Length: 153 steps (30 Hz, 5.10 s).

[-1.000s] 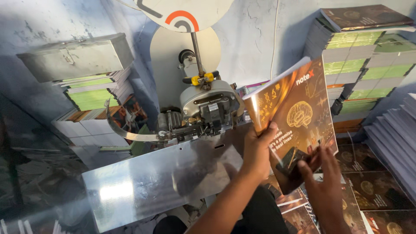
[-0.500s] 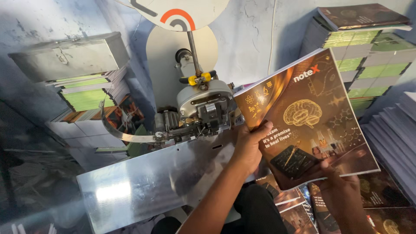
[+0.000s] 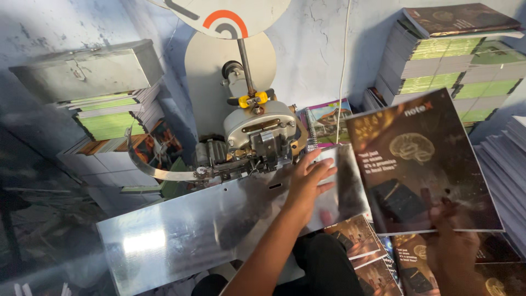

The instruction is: The person places a book cover onto a book block, aligns it on a binding machine, and operates the machine to stitch the spine. The person repeats this process for multiple books, stacking the finished items.

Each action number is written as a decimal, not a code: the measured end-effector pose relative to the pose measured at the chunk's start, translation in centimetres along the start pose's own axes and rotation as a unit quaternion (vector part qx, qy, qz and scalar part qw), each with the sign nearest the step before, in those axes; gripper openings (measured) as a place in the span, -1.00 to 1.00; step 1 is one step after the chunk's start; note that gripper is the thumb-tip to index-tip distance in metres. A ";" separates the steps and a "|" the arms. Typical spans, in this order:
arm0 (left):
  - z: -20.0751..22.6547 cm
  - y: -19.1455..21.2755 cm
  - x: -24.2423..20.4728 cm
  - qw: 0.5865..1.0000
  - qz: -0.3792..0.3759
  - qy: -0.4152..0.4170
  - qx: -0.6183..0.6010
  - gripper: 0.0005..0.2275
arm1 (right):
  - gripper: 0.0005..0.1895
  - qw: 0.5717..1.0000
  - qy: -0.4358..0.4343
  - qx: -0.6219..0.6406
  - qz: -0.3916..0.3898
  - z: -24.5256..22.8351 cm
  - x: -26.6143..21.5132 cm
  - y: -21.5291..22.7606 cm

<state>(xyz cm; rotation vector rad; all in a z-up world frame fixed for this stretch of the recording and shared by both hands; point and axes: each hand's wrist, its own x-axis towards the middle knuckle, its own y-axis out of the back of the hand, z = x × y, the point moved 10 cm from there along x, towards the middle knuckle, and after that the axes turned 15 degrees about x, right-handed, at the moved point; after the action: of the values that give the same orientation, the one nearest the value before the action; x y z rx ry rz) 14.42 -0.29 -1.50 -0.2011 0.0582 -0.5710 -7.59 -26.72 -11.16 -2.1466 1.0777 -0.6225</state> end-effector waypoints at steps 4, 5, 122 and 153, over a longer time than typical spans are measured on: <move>-1.2 1.6 -0.9 1.000 -0.009 0.013 0.015 -0.40 | -0.92 0.997 0.013 -0.075 0.012 0.7 0.9 3.5; -1.5 2.0 -1.0 0.999 -0.008 0.020 0.024 -0.41 | -0.92 0.992 0.024 -0.118 0.021 0.7 1.0 4.3; 16.1 49.3 -26.2 0.427 0.367 0.021 0.826 -0.83 | -0.37 0.628 0.315 -0.345 -0.622 23.9 -29.9 -45.7; 15.5 64.3 -36.3 0.202 0.466 0.344 0.790 -0.25 | -0.36 0.624 0.270 -0.382 -0.626 24.4 -29.6 -46.0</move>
<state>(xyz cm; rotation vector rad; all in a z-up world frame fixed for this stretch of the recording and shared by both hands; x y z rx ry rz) 19.78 74.95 0.48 2.1419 0.4006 0.8392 15.93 26.75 2.07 -3.4737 -0.3275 -1.7419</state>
